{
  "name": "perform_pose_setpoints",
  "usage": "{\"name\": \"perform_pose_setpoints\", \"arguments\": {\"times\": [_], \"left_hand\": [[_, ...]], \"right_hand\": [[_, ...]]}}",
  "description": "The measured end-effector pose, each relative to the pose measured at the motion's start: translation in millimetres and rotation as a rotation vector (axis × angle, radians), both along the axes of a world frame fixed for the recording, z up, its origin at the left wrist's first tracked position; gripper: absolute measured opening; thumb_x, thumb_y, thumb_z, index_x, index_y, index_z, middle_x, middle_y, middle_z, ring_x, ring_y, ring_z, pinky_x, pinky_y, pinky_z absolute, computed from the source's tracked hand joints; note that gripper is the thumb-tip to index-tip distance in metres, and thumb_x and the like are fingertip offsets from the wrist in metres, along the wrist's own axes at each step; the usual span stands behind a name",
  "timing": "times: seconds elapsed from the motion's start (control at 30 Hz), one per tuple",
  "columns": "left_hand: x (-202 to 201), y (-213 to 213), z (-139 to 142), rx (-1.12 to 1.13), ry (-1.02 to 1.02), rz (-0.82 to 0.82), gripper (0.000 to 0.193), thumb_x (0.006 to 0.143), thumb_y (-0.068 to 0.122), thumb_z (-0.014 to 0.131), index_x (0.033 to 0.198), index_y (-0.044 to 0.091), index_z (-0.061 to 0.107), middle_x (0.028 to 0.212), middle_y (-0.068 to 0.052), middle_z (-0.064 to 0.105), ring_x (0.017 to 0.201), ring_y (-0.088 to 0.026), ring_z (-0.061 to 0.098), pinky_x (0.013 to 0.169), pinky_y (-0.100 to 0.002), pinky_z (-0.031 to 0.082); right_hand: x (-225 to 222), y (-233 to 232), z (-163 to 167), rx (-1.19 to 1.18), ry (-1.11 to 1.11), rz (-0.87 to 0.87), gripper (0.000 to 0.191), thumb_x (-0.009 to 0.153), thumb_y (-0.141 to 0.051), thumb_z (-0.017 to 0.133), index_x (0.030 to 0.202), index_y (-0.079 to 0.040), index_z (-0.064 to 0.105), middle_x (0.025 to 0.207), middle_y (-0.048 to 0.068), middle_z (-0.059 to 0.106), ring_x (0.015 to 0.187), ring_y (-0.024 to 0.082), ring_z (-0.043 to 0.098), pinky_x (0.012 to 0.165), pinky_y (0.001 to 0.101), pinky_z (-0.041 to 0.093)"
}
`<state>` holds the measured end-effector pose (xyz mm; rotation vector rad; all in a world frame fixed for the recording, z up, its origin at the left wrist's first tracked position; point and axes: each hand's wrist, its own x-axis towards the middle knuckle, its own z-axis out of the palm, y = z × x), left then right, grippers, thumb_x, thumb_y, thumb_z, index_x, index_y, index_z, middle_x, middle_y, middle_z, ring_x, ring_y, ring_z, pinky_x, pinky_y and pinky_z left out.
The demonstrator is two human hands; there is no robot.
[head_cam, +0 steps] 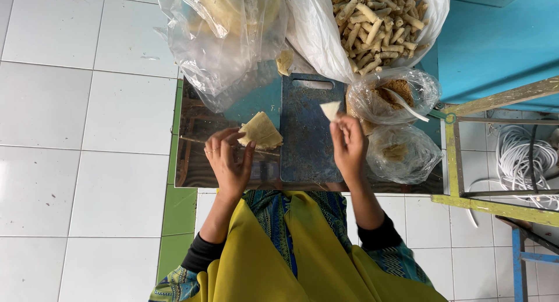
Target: The person folds triangular pastry wrappers on a small cutting board, spoons filling from a plastic container onto each wrapper, folds the wrappers into sealed triangular pastries, and places the finished pastries into a large bag of similar rolled items.
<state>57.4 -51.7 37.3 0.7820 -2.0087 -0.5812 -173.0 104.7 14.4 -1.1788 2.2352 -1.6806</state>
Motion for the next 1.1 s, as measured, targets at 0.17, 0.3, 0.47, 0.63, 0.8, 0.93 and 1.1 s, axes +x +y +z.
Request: {"name": "perform_pose_setpoints", "arguments": {"times": [0.17,0.3,0.47,0.63,0.8,0.93,1.1], "left_hand": [[-26,-11,25,0.092,-0.021,-0.188,0.028,0.096,0.017,0.076,0.118,0.007,0.062,0.111,-0.009,0.067,0.106,-0.029,0.065,0.095,-0.041,0.048],[-101,-50,35,0.117,-0.255,-0.291,0.036,0.096,0.029,0.074,0.118,0.005,0.06,0.111,-0.013,0.067,0.097,-0.03,0.069,0.083,-0.042,0.053],[-192,-79,29,-0.12,-0.583,-0.099,0.046,0.086,0.034,0.076,0.113,0.0,0.059,0.113,-0.02,0.065,0.101,-0.036,0.069,0.077,-0.041,0.058],[-202,-83,22,-0.2,-0.678,-0.011,0.017,0.096,0.01,0.071,0.111,0.006,0.064,0.113,-0.012,0.068,0.098,-0.029,0.072,0.076,-0.037,0.06],[-161,-60,26,-0.089,-0.242,-0.18,0.011,0.089,0.02,0.077,0.093,0.012,0.07,0.096,-0.007,0.071,0.088,-0.026,0.07,0.072,-0.041,0.056],[-125,-43,31,0.091,-0.032,-0.221,0.018,0.085,0.022,0.081,0.093,0.01,0.07,0.092,-0.006,0.075,0.085,-0.024,0.071,0.073,-0.037,0.056],[-90,-29,16,0.969,0.424,-0.556,0.02,0.096,0.013,0.079,0.101,0.001,0.063,0.097,-0.015,0.073,0.088,-0.014,0.071,0.077,-0.029,0.058]], "right_hand": [[18,39,-1,0.244,0.342,0.364,0.045,0.104,-0.013,0.061,0.143,0.001,0.042,0.123,0.019,0.07,0.111,0.03,0.07,0.088,0.038,0.06],[31,39,0,0.193,0.247,0.266,0.055,0.109,-0.011,0.056,0.157,-0.002,0.031,0.129,0.015,0.071,0.12,0.028,0.07,0.1,0.0411,0.056],[53,24,4,0.146,0.325,0.088,0.04,0.105,-0.013,0.063,0.142,-0.004,0.051,0.125,0.016,0.07,0.118,0.03,0.069,0.1,0.0421,0.055],[47,13,10,0.319,0.469,-0.049,0.028,0.091,-0.016,0.077,0.111,-0.004,0.062,0.105,0.02,0.061,0.102,0.037,0.057,0.089,0.0475,0.046],[39,11,2,0.304,0.416,0.049,0.019,0.095,-0.01,0.074,0.104,-0.006,0.058,0.098,0.009,0.064,0.096,0.031,0.059,0.088,0.0468,0.046],[33,10,-1,0.291,0.332,0.077,0.023,0.095,-0.011,0.073,0.112,-0.005,0.059,0.099,0.008,0.065,0.095,0.03,0.06,0.085,0.0437,0.048],[32,11,8,0.403,0.494,0.042,0.025,0.092,-0.013,0.077,0.107,-0.004,0.059,0.099,0.012,0.065,0.092,0.034,0.058,0.08,0.0455,0.047]]}}
